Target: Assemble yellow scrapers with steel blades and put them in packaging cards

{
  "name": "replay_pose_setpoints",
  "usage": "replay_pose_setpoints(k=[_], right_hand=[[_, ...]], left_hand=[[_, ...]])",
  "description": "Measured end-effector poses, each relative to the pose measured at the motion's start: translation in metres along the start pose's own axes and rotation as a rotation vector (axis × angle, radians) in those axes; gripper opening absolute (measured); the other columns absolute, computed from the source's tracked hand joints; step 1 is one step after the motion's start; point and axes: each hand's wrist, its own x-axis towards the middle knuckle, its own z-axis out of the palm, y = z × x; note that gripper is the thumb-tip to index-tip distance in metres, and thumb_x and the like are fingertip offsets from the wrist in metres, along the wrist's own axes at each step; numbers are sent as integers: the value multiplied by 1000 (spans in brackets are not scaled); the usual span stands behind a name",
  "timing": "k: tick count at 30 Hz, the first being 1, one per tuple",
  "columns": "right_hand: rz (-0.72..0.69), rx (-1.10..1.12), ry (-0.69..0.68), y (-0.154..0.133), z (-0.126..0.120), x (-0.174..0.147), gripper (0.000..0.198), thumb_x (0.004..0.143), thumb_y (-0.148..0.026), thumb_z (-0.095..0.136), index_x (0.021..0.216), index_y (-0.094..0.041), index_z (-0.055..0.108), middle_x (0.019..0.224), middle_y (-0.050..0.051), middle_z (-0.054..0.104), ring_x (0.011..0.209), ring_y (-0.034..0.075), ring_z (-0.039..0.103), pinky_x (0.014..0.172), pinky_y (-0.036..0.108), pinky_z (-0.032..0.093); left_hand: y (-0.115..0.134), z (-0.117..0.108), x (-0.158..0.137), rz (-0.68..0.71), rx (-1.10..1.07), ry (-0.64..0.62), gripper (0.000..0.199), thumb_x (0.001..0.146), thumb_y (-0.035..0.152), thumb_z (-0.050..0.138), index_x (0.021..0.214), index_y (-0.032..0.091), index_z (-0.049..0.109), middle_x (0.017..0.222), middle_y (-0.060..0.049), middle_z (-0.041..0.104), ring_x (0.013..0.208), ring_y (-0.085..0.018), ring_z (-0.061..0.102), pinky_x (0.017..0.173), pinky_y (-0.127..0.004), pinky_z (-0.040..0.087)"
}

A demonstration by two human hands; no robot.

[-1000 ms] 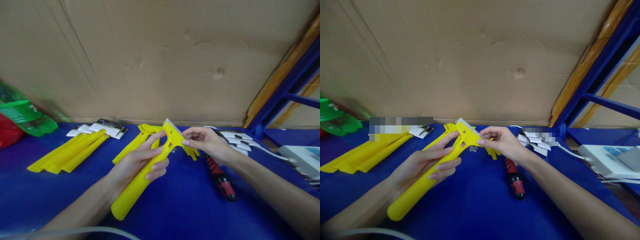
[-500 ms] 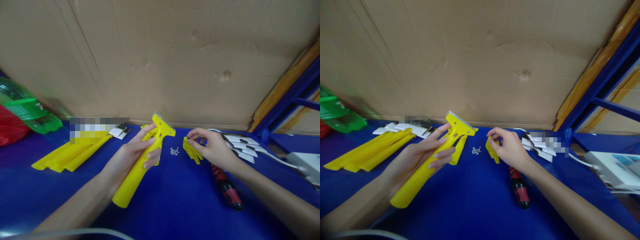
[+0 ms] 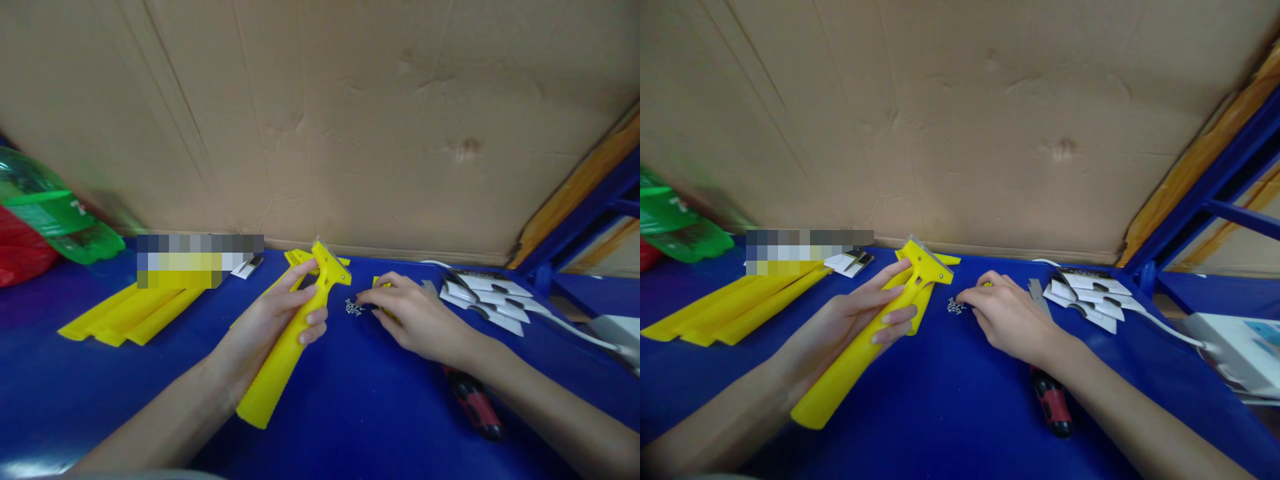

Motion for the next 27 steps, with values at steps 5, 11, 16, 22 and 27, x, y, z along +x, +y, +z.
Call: replay_pose_setpoints(k=[5, 11, 16, 22, 27], right_hand=[[21, -76, 17, 0, 0, 0, 22, 93, -8, 67, 107, -20, 79, 98, 12, 74, 95, 26, 66, 79, 37, 49], [-19, -70, 3, -1, 0, 2, 18, 95, -7, 66, 100, -19, 78, 93, 10, 76, 92, 25, 63, 77, 36, 45], [15, -85, -61, -4, -2, 5, 19, 98, -9, 62, 100, -18, 78, 93, 10, 75, 93, 26, 60, 75, 35, 41], [21, -78, -88, -6, -5, 5, 18, 96, -7, 61, 98, -16, 77, 87, 10, 72, 89, 24, 57, 76, 34, 40], [42, -34, -70, -5, -9, 3, 18, 93, -5, 63, 102, -17, 73, 88, 9, 70, 89, 23, 57, 73, 31, 39]], left_hand=[[-2, 7, 0, -7, 5, 31, 70, 100, 13, 45, 163, 23, 16, 61, 1, 51, 46, -10, 45, 48, -16, 35], [-5, 6, 0, -3, 9, 17, 71, 99, 11, 47, 162, 23, 16, 63, 1, 52, 47, -11, 46, 47, -16, 35], [-4, 1, -1, -24, 25, 1, 69, 100, 15, 53, 160, 29, 23, 66, 2, 54, 49, -11, 50, 50, -16, 38], [-4, -1, 3, -1, 39, -32, 70, 99, 15, 55, 159, 29, 23, 66, 1, 55, 49, -11, 51, 51, -17, 38], [-7, -2, 3, -6, 39, -44, 69, 99, 15, 56, 158, 29, 23, 67, 2, 54, 50, -12, 51, 51, -17, 37]])
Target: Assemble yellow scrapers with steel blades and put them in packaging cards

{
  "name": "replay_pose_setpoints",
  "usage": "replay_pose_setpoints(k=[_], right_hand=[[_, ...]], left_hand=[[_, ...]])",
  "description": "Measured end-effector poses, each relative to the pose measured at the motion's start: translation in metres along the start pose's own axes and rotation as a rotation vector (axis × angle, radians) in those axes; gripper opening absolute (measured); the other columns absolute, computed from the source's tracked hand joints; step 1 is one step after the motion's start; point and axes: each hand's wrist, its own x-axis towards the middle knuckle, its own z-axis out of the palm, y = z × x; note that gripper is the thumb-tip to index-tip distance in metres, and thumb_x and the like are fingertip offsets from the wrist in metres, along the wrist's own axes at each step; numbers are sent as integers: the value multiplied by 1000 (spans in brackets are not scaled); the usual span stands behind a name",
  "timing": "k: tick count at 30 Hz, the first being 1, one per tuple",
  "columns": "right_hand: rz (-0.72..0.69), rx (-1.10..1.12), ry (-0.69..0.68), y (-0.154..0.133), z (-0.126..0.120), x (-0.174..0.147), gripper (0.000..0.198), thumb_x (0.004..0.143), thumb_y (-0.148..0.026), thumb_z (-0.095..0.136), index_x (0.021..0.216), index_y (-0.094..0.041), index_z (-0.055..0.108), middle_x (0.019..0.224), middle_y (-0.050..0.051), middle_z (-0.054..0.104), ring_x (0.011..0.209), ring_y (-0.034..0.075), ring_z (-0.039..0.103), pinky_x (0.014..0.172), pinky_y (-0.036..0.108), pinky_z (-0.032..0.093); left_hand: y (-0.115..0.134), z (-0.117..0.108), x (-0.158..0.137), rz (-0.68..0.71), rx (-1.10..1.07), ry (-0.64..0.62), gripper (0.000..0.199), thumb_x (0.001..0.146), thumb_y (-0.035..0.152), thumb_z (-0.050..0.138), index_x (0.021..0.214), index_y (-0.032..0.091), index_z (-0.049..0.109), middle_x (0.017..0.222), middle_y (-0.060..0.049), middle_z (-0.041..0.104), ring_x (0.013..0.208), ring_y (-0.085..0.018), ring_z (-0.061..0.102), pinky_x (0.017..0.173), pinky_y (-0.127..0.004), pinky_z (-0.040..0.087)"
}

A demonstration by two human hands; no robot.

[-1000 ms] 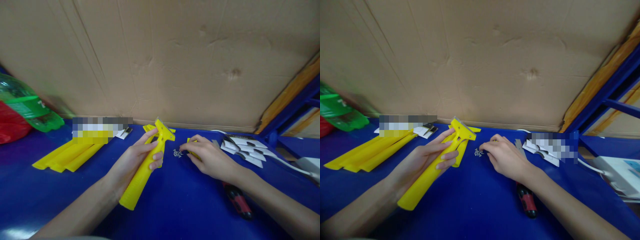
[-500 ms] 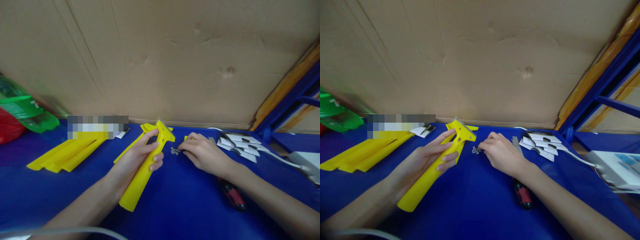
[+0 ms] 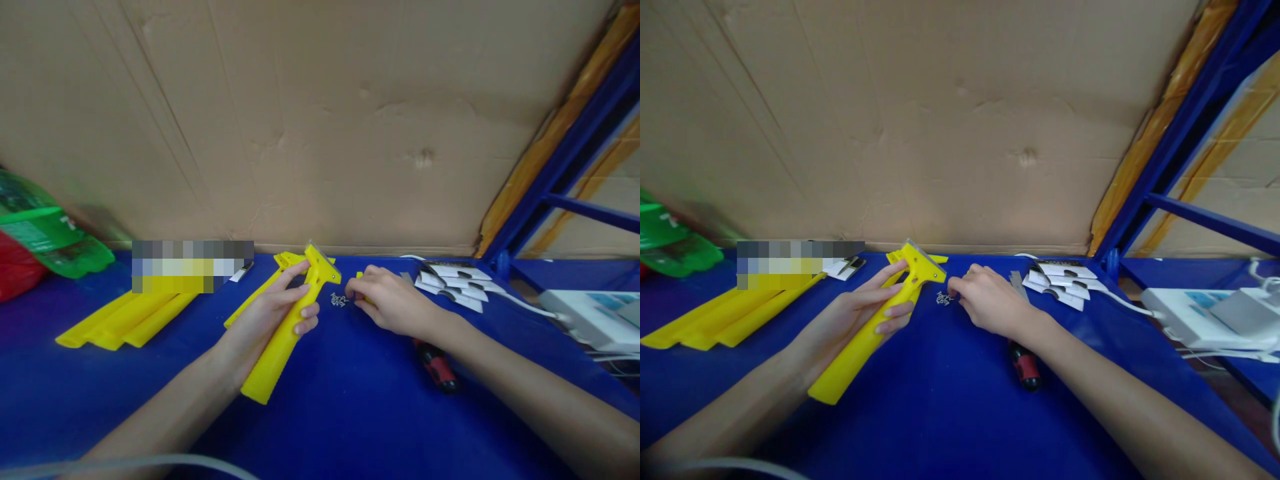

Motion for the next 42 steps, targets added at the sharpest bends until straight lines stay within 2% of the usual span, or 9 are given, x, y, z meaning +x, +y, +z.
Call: replay_pose_setpoints(k=[7, 12, 15, 18, 24, 29, 35, 42], right_hand=[[-19, 98, -10, 1, -2, -1, 20, 88, 0, 58, 81, -18, 62, 78, 3, 61, 76, 18, 52, 67, 27, 36], [-27, 214, 13, 7, -9, -2, 27, 81, 6, 56, 77, -20, 54, 76, 0, 61, 70, 14, 54, 64, 25, 35], [-17, 295, 80, 9, -16, -1, 25, 86, 1, 58, 76, -21, 49, 74, -2, 63, 66, 13, 55, 63, 25, 37], [3, 354, 185, 5, -23, 0, 23, 92, -9, 60, 78, -22, 48, 77, -2, 64, 70, 13, 59, 68, 25, 42], [12, 490, 352, -6, -28, 1, 27, 93, -14, 62, 75, -23, 45, 79, 0, 66, 74, 14, 61, 71, 27, 44], [19, 508, 346, -6, -24, 0, 27, 94, -14, 62, 75, -23, 45, 79, 0, 67, 73, 14, 61, 70, 27, 45], [46, 529, 361, -6, -20, -2, 28, 93, -13, 65, 75, -23, 45, 81, 0, 70, 73, 14, 63, 70, 27, 46], [-86, 400, 412, -12, -21, -4, 25, 94, -8, 60, 79, -23, 48, 86, 1, 71, 76, 15, 64, 72, 27, 48]], left_hand=[[2, 4, -2, -16, 8, 29, 71, 99, 14, 56, 159, 30, 23, 68, 1, 54, 51, -12, 52, 52, -18, 38], [1, 4, -1, -16, 6, 12, 75, 98, 12, 56, 161, 29, 19, 67, 2, 54, 51, -12, 52, 52, -17, 40], [0, 6, -2, -32, -12, -6, 72, 98, 12, 55, 160, 28, 20, 66, 3, 52, 50, -13, 53, 50, -17, 39], [-2, 11, -3, -58, 2, -6, 69, 101, 13, 53, 160, 28, 21, 65, 3, 51, 50, -13, 52, 49, -16, 38], [-6, 18, -6, -83, 8, -6, 69, 100, 17, 57, 159, 27, 23, 65, 3, 53, 49, -12, 50, 49, -18, 36], [-11, 20, -7, -107, -6, -40, 62, 100, 19, 59, 155, 26, 32, 67, 3, 54, 49, -11, 50, 50, -20, 34], [-14, 25, -7, -121, -82, -38, 52, 98, 16, 63, 145, 25, 44, 85, 0, 58, 48, -8, 51, 46, -23, 30], [-23, 22, -4, -94, -90, -105, 48, 98, 19, 63, 141, 25, 43, 76, 3, 56, 44, -8, 50, 44, -23, 26]])
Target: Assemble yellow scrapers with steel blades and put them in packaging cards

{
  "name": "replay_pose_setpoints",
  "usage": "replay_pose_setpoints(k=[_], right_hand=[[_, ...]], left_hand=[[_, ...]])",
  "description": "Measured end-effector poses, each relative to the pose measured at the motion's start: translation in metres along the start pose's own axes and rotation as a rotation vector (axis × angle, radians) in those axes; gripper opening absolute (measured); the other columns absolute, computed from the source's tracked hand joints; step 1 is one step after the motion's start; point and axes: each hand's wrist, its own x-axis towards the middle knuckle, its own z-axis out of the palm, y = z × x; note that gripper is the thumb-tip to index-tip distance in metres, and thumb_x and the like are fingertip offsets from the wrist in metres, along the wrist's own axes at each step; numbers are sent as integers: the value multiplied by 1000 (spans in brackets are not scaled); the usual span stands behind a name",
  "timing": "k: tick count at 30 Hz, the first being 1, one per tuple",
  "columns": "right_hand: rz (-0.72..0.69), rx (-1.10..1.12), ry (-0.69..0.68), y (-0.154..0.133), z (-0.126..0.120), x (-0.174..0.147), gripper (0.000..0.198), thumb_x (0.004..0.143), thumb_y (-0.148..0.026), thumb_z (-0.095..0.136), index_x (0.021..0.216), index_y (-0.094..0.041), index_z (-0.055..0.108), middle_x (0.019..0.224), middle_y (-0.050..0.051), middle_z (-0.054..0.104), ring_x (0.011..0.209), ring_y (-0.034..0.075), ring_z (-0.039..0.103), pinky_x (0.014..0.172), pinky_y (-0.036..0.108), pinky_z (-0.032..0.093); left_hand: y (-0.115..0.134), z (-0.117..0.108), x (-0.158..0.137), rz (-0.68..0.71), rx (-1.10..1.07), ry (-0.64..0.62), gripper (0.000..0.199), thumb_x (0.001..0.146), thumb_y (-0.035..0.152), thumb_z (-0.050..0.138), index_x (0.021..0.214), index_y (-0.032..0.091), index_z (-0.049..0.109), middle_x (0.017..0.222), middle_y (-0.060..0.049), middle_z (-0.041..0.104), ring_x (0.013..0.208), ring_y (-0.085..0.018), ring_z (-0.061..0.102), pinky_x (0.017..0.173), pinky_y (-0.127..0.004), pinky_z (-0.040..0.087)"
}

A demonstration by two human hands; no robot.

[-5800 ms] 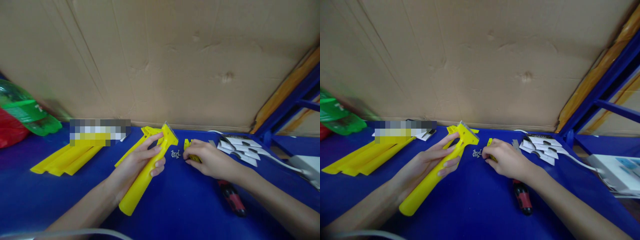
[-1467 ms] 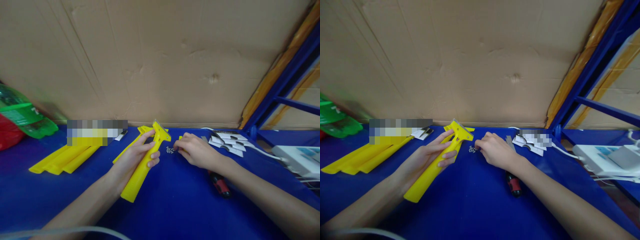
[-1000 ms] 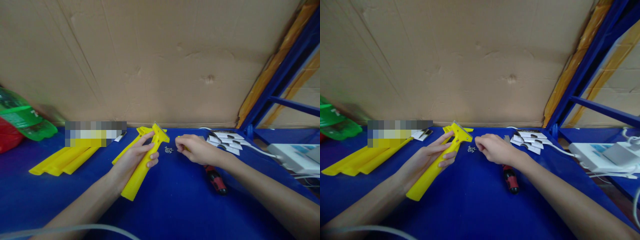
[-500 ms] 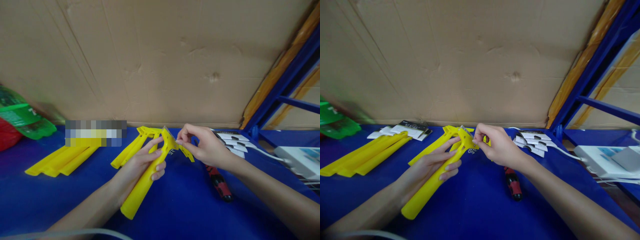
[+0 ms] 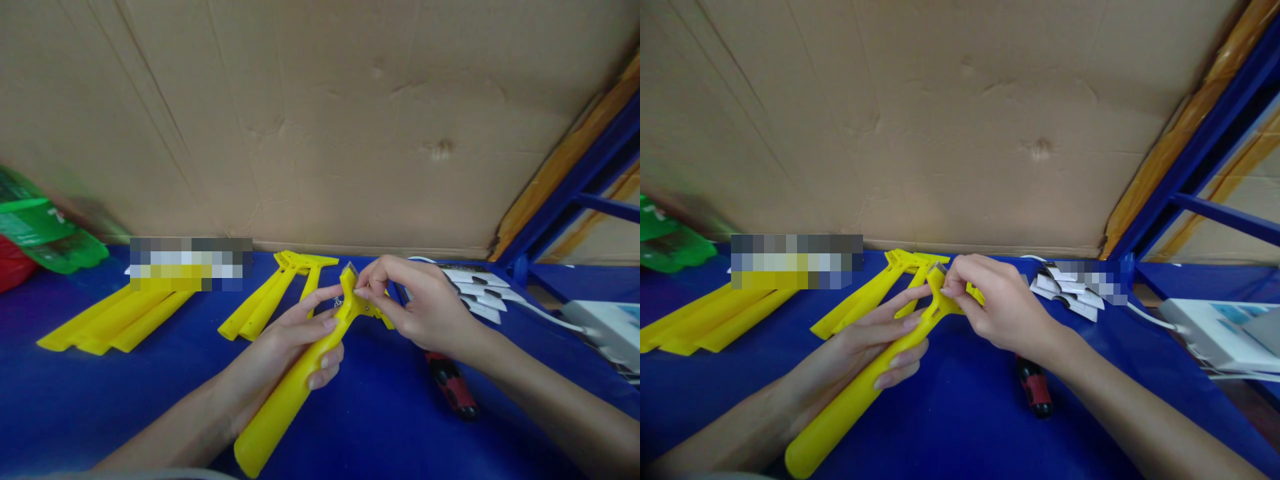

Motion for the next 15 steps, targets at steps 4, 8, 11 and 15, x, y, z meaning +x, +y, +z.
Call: replay_pose_setpoints(k=[4, 8, 11, 15], right_hand=[[-35, -42, -31, -1, -2, 0, 22, 97, -10, 60, 81, -23, 51, 87, 3, 69, 80, 17, 63, 74, 29, 49], [29, 17, 54, 5, -4, 2, 13, 93, -22, 73, 91, -23, 60, 92, 4, 68, 84, 19, 62, 75, 32, 50], [141, 157, 81, 11, -5, 2, 29, 87, -30, 81, 111, -23, 66, 107, 6, 72, 93, 21, 66, 80, 34, 53], [260, 338, -2, 9, -6, 5, 23, 86, -34, 82, 102, -20, 73, 95, 4, 78, 87, 19, 71, 79, 33, 55]], left_hand=[[-3, -3, 2, -2, -1, -43, 47, 97, 22, 65, 139, 24, 44, 69, 4, 56, 43, -8, 48, 43, -22, 24], [-1, -2, -1, -15, -17, -111, 42, 99, 18, 60, 137, 25, 43, 67, 3, 59, 42, -8, 46, 42, -20, 27], [2, 0, -3, -40, -46, -159, 37, 100, 14, 54, 134, 25, 44, 67, 3, 59, 43, -7, 45, 41, -18, 28], [4, 1, -4, -24, -100, -178, 33, 99, 10, 55, 128, 24, 50, 78, 1, 61, 43, -6, 46, 39, -17, 29]])
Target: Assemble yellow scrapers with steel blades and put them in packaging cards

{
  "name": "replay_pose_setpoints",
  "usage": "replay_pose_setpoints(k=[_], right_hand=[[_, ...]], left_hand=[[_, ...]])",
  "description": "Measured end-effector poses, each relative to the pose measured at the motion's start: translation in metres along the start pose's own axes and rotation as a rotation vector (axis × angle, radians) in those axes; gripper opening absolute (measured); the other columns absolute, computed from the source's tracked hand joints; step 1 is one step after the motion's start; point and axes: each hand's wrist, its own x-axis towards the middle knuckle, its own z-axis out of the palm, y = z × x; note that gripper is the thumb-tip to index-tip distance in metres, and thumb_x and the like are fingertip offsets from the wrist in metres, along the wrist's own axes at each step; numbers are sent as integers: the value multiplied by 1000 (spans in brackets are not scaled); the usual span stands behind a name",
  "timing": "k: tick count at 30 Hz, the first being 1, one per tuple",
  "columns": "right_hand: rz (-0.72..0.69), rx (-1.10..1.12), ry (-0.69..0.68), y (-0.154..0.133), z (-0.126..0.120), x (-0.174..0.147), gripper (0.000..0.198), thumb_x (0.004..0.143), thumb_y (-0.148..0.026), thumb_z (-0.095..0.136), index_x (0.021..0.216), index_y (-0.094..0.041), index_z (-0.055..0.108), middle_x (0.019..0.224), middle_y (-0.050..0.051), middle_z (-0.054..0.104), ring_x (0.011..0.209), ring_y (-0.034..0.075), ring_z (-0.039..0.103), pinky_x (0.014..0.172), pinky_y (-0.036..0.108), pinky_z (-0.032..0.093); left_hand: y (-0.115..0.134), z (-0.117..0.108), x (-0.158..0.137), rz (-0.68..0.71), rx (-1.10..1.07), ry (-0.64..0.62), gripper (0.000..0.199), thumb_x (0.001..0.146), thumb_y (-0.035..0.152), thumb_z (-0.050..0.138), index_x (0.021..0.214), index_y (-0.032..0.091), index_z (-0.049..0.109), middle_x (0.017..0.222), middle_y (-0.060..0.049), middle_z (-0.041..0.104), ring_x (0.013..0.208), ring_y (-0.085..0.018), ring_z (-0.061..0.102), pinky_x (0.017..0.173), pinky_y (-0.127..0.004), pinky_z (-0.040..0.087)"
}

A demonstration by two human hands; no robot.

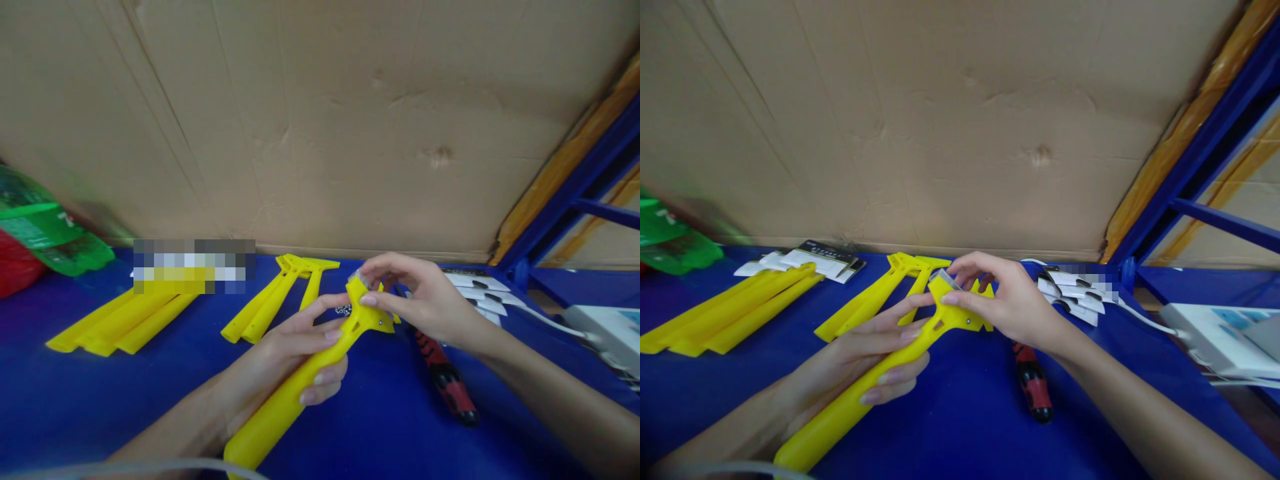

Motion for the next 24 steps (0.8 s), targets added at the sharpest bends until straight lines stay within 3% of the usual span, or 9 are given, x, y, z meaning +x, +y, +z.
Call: replay_pose_setpoints(k=[4, 8, 11, 15, 20, 22, 24], right_hand=[[93, 45, -29, -5, 1, 0, 20, 86, -37, 81, 88, -18, 78, 84, 4, 78, 77, 18, 69, 70, 31, 54], [161, 211, -48, -2, 4, 1, 27, 85, -45, 81, 94, -19, 80, 91, 5, 81, 80, 19, 71, 71, 32, 56], [188, 207, -33, 1, 2, 5, 29, 92, -47, 71, 99, -20, 79, 98, 6, 81, 86, 21, 74, 75, 33, 58], [177, -157, 67, 1, -19, 8, 22, 93, -40, 66, 93, -19, 74, 86, 5, 78, 76, 19, 71, 71, 31, 54], [416, -797, -268, -2, -51, -8, 23, 90, -35, 68, 71, -23, 61, 61, 0, 66, 57, 18, 59, 54, 30, 35], [476, -917, -323, -3, -54, -22, 27, 86, -40, 72, 71, -24, 57, 63, 1, 66, 58, 19, 58, 54, 31, 32], [503, -884, -372, -3, -50, -36, 30, 81, -47, 77, 77, -25, 58, 67, 1, 67, 59, 20, 59, 55, 31, 31]], left_hand=[[5, 4, -2, -50, 29, 44, 38, 101, 9, 52, 135, 25, 48, 79, 1, 59, 47, -7, 49, 42, -18, 32], [8, 7, -4, -75, 33, 103, 44, 103, 11, 51, 143, 27, 43, 83, 1, 59, 49, -7, 50, 45, -19, 31], [7, 5, -3, -67, 30, 96, 46, 102, 13, 55, 143, 28, 41, 82, 1, 59, 47, -7, 49, 44, -19, 30], [3, 0, -1, -51, 51, 45, 48, 102, 19, 55, 144, 28, 34, 70, 3, 57, 44, -6, 40, 44, -17, 30], [6, -2, -2, -107, 111, 98, 62, 103, 25, 54, 155, 31, 22, 64, 4, 53, 47, -7, 39, 47, -17, 30], [7, -2, -3, -85, 122, 124, 64, 103, 26, 56, 157, 31, 22, 63, 4, 52, 47, -7, 39, 47, -17, 29], [8, -2, -3, -56, 126, 145, 64, 102, 26, 56, 158, 29, 24, 62, 4, 51, 46, -7, 38, 48, -17, 28]])
